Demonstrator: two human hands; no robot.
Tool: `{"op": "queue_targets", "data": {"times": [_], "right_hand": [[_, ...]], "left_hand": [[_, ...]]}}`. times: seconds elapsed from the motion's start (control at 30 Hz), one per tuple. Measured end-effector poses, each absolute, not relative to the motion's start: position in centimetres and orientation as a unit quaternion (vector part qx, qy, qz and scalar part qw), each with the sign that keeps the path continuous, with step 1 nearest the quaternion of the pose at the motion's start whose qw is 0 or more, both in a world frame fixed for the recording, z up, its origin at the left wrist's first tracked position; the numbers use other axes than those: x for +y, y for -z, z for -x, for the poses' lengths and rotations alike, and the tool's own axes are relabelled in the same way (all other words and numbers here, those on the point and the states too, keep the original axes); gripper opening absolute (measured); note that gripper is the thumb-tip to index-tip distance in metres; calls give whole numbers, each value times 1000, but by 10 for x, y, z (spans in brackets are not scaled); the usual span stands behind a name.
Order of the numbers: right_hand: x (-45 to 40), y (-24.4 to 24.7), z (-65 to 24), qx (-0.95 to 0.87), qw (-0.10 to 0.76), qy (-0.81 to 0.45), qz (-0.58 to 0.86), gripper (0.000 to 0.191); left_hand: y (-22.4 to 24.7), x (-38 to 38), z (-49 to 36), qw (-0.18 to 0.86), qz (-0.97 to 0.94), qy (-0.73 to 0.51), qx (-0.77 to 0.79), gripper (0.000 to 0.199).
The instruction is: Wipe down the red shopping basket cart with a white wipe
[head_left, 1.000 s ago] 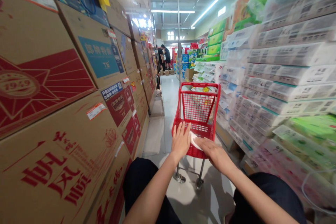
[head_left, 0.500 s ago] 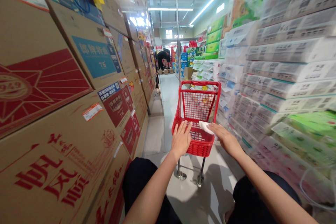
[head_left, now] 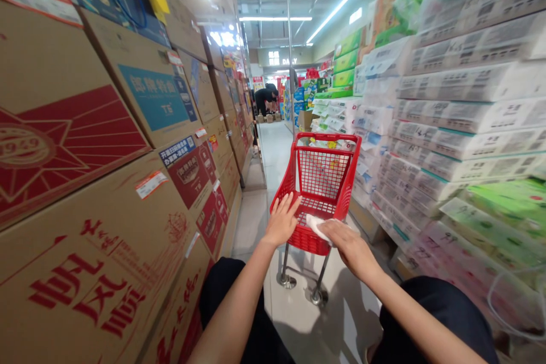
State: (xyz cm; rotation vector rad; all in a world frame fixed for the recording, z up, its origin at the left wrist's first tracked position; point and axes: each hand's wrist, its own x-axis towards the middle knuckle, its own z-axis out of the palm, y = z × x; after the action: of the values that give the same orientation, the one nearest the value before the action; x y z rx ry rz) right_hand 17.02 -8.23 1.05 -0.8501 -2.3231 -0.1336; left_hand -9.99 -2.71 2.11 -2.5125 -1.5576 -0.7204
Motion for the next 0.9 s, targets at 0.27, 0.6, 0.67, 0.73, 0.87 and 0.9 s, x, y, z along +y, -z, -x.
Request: {"op": "queue_targets", "data": {"times": [0.27,0.6,0.67,0.73,0.87,0.9], "right_hand": [[-5,-29,-198,-884,297,105,345,50],[3,-34,-168,-867,297,121,381,29],[-7,-34,-155,-871,297,118,373,29],[-18,-30,-141,-875,302,116,360,32],[-38,-13,-113,-879,321,117,333,43],[-42,-9,-107,-882,321,112,325,47]], "left_hand": [[-21,-28,111,51,830,221,-509,77],[-17,-1,119,109,781,212,-576,68],[-16,6,125,108,762,204,-605,66],[-15,10,131,111,736,202,-636,65],[-13,9,128,137,685,229,-678,62],[-13,7,123,142,682,241,-676,61]]}}
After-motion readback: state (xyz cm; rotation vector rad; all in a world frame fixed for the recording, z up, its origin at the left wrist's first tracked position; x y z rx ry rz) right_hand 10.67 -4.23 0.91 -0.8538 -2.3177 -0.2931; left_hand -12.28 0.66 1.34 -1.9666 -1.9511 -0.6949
